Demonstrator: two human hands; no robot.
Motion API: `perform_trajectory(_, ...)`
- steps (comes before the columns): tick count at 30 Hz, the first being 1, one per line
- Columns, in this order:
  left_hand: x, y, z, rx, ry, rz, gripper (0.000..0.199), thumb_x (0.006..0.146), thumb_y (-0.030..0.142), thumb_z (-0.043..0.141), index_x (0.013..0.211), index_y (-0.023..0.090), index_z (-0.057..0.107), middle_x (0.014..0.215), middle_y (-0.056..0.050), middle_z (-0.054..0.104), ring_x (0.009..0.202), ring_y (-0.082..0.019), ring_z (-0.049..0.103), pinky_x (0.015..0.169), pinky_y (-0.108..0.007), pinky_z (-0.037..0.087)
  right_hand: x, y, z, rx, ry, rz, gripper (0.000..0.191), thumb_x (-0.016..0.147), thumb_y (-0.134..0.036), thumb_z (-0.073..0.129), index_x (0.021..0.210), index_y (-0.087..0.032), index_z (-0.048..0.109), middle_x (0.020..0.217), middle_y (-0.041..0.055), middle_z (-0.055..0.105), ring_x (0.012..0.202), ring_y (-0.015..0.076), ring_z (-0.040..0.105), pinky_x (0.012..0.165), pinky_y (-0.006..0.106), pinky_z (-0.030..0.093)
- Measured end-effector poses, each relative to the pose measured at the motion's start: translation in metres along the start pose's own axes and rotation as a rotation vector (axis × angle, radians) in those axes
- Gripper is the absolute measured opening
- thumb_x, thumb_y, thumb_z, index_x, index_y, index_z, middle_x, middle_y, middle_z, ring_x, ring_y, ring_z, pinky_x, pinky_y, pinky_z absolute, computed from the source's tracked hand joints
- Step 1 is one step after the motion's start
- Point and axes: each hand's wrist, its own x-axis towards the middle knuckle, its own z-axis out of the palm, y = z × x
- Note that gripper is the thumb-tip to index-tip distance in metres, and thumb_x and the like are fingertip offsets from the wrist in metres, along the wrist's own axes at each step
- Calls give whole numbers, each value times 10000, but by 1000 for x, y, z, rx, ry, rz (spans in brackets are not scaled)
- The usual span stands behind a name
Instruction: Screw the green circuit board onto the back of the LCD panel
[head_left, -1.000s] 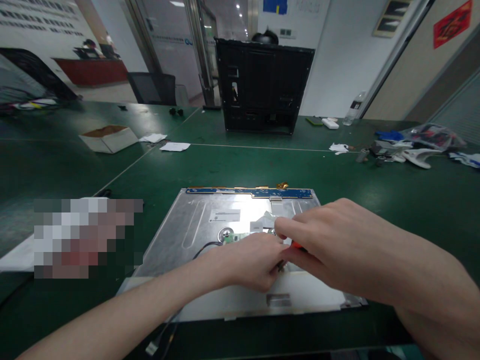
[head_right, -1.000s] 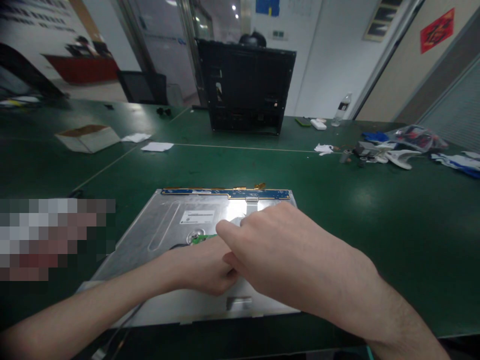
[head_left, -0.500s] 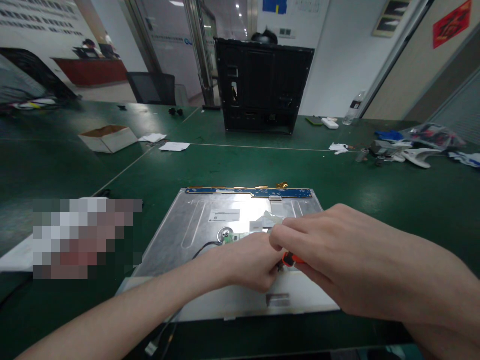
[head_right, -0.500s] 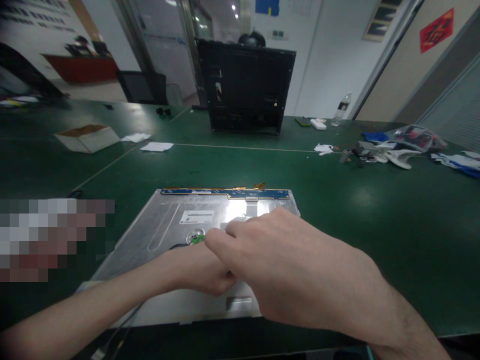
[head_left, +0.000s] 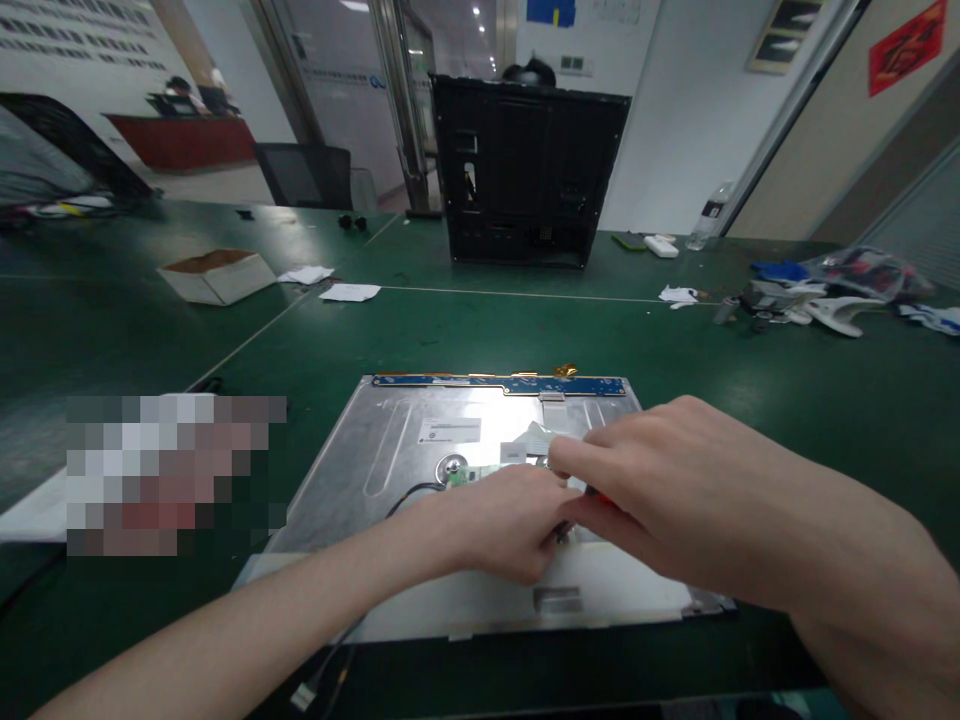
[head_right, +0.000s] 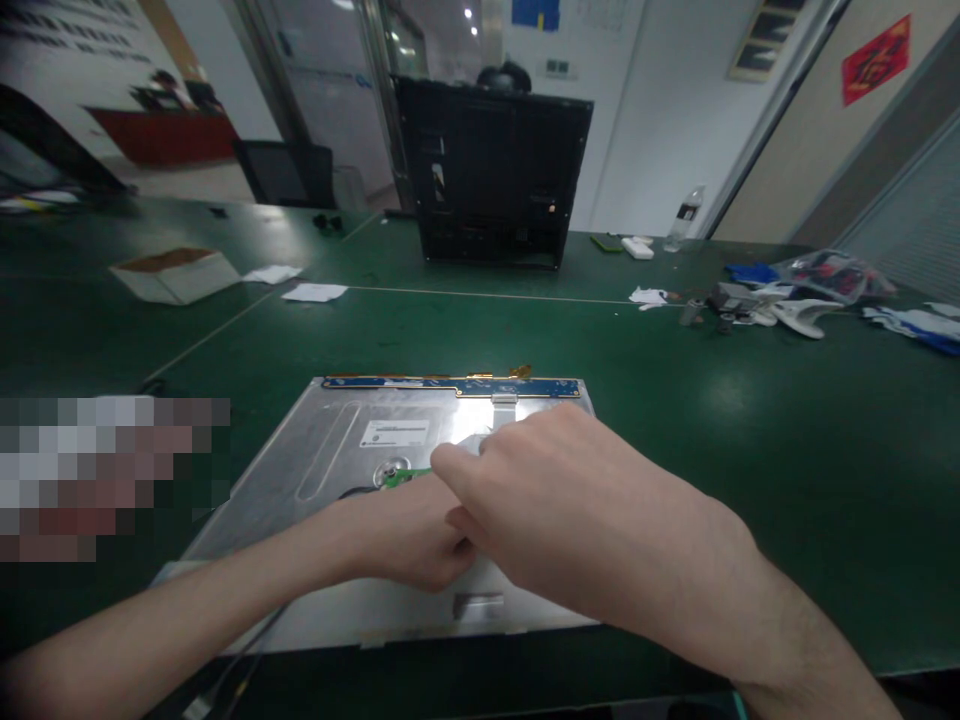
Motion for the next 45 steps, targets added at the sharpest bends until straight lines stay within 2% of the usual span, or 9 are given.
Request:
perform_trajectory(5, -1, -2, 1, -48, -22, -51, 66, 810, 125, 560, 850, 177, 568, 839, -39, 654, 693, -183, 579, 589, -273, 476, -4, 0, 0, 62, -11, -29, 188, 842, -126, 605, 990, -230, 553, 853, -16, 680, 701, 157, 592, 558, 286, 336)
perform_trajectory(9, 0, -3, 0, -63, 12, -35, 80, 789, 110, 587, 819, 179, 562, 803, -25, 639, 691, -174, 573, 585, -250, 467, -5, 1, 1, 117, -45, -67, 206, 822, -110, 617, 970, -228, 535, 894, -13, 677, 750, 155, 598, 594, 279, 362)
perform_trajectory(12, 1, -3, -1, -46, 18, -27, 80, 776, 106, 594, 766, 174, 554, 783, -30, 639, 697, -178, 576, 607, -257, 477, -6, 1, 1, 145, -58, -93, 188, 826, -114, 612, 950, -228, 529, 879, -18, 670, 737, 149, 593, 594, 273, 360)
perform_trajectory(19, 1, -3, 2, -112, -5, -12, 142, 817, 115, 553, 938, 172, 602, 937, -60, 684, 822, -215, 620, 714, -308, 511, -3, 0, 1, 90, -18, 15, 152, 865, -232, 641, 1006, -249, 586, 858, -26, 693, 699, 162, 609, 565, 280, 339)
perform_trajectory(25, 1, -2, 4, -75, 13, -5, 112, 815, 117, 554, 895, 187, 588, 836, -26, 655, 750, -187, 594, 674, -283, 499, -1, 1, 1, 26, -13, 22, 38, 869, -220, 630, 898, -234, 611, 734, -26, 675, 593, 145, 566, 512, 276, 265)
perform_trajectory(29, 1, -1, 2, -27, -7, -10, 81, 800, 112, 569, 836, 185, 577, 826, -24, 646, 722, -182, 583, 627, -270, 485, -1, 1, 2, 44, 6, -10, 57, 864, -197, 628, 844, -230, 584, 699, -41, 640, 559, 129, 515, 508, 276, 247)
perform_trajectory(33, 0, -1, 1, -24, -8, -13, 64, 805, 113, 562, 804, 177, 559, 807, -29, 640, 686, -177, 567, 593, -269, 469, -2, 0, 1, 80, -21, -11, 78, 872, -170, 582, 921, -230, 568, 738, -37, 650, 586, 135, 526, 514, 272, 267)
perform_trajectory(39, 0, -3, 2, -78, -3, -25, 104, 804, 106, 558, 886, 168, 575, 897, -49, 671, 737, -186, 597, 616, -271, 484, -5, 0, -1, 94, -24, -29, 211, 812, -109, 612, 961, -234, 530, 841, -31, 670, 654, 145, 565, 534, 283, 303)
perform_trajectory(45, 0, -3, 4, -73, -10, -30, 112, 803, 104, 554, 892, 166, 582, 902, -56, 679, 764, -199, 611, 658, -294, 497, -4, 1, 1, 97, -25, 1, 167, 859, -159, 590, 996, -245, 549, 855, -32, 680, 668, 152, 582, 543, 288, 320)
